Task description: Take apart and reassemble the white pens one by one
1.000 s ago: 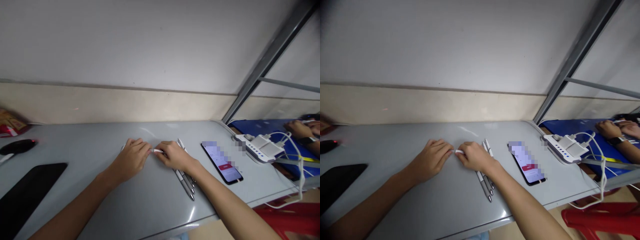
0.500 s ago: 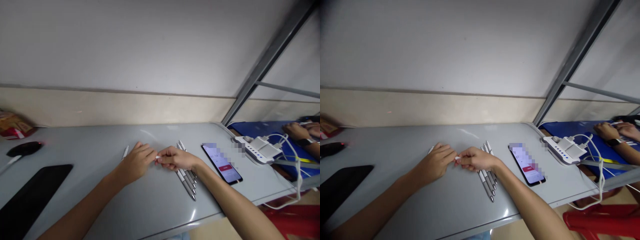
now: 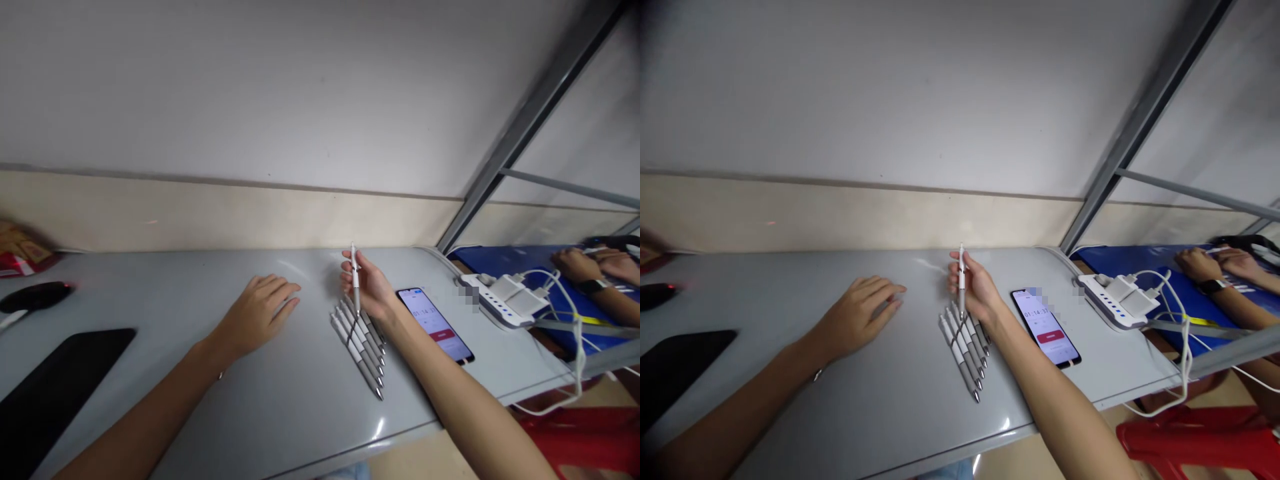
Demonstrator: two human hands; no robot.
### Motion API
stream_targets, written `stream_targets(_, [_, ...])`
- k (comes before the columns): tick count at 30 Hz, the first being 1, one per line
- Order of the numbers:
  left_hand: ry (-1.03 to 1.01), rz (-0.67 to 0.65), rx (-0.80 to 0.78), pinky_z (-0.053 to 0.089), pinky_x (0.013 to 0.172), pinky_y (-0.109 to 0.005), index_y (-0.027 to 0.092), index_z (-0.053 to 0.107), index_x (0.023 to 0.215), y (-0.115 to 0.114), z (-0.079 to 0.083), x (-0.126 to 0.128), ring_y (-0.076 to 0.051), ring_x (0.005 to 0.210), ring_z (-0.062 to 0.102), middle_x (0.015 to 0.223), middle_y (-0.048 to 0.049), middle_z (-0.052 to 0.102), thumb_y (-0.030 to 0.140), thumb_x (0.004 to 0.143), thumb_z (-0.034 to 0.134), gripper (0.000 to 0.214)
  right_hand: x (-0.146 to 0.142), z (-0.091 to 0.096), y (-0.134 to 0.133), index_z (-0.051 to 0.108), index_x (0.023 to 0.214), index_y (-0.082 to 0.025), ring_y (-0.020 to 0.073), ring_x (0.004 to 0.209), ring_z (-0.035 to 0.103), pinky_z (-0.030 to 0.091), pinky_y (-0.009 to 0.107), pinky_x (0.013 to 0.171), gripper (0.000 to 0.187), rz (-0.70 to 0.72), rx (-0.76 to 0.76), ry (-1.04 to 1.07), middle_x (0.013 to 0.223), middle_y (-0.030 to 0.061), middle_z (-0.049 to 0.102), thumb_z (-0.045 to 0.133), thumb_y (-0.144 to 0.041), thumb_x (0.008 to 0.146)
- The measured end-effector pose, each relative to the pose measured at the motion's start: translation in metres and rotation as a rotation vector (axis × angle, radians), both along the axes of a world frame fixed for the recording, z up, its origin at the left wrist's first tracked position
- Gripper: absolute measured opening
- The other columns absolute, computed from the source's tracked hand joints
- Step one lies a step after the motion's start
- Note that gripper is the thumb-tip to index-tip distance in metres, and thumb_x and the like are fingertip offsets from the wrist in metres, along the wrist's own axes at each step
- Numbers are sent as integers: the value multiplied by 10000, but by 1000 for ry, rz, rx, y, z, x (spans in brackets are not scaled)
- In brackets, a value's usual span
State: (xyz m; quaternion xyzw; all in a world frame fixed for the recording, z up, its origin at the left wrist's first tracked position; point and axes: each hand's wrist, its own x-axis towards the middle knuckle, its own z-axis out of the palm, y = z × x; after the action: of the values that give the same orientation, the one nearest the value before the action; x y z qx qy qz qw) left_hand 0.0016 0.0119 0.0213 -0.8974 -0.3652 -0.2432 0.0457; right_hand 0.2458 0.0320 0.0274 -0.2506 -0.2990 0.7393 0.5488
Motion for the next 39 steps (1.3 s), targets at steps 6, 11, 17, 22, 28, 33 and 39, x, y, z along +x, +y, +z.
stream_targets(6, [-113,71,-20,439,778,-331,178,569,982,11,-8,-8,-173,814,556,852,-36,619,131,895,370,222,12,2,1,480,1146,-334,48,404,171,107,135,356,262,32,81,78,590,-94,281,571,-290,904])
stream_targets(11, [-152,96,-87,454,774,-317,184,548,1012,12,-9,-10,-161,814,561,898,-36,612,152,916,361,213,13,5,2,461,1146,-345,53,411,139,76,154,362,290,-6,112,62,594,-92,246,589,-301,890])
stream_targets(17, [-177,156,-89,454,780,-318,192,549,967,16,-9,-15,-172,843,571,887,-37,609,198,932,372,180,15,7,3,456,1155,-345,54,408,131,66,160,365,304,-18,147,35,590,-94,257,586,-289,886])
stream_targets(22, [-172,158,-68,466,795,-329,187,546,923,20,-9,-17,-180,852,572,875,-44,610,184,902,392,155,15,7,2,469,1112,-333,58,415,128,71,161,373,252,-44,151,-7,585,-92,256,578,-296,888])
stream_targets(28, [-101,281,-33,448,778,-322,189,567,937,26,-12,-24,-184,803,567,802,-29,600,162,816,454,168,13,5,2,463,1088,-328,63,420,110,65,167,372,229,-33,147,-1,575,-93,249,575,-306,890])
stream_targets(33, [-111,344,-93,422,705,-299,199,563,941,28,-13,-27,-172,743,556,779,-16,597,169,789,455,189,10,6,-1,447,1138,-346,62,422,112,64,162,373,270,-11,140,32,582,-89,250,566,-305,899])
stream_targets(39, [-105,351,-114,412,694,-301,197,556,940,27,-11,-26,-165,708,542,772,-12,591,174,786,450,189,4,9,-7,453,1107,-334,60,418,115,59,165,370,261,-2,141,65,586,-90,243,584,-295,884])
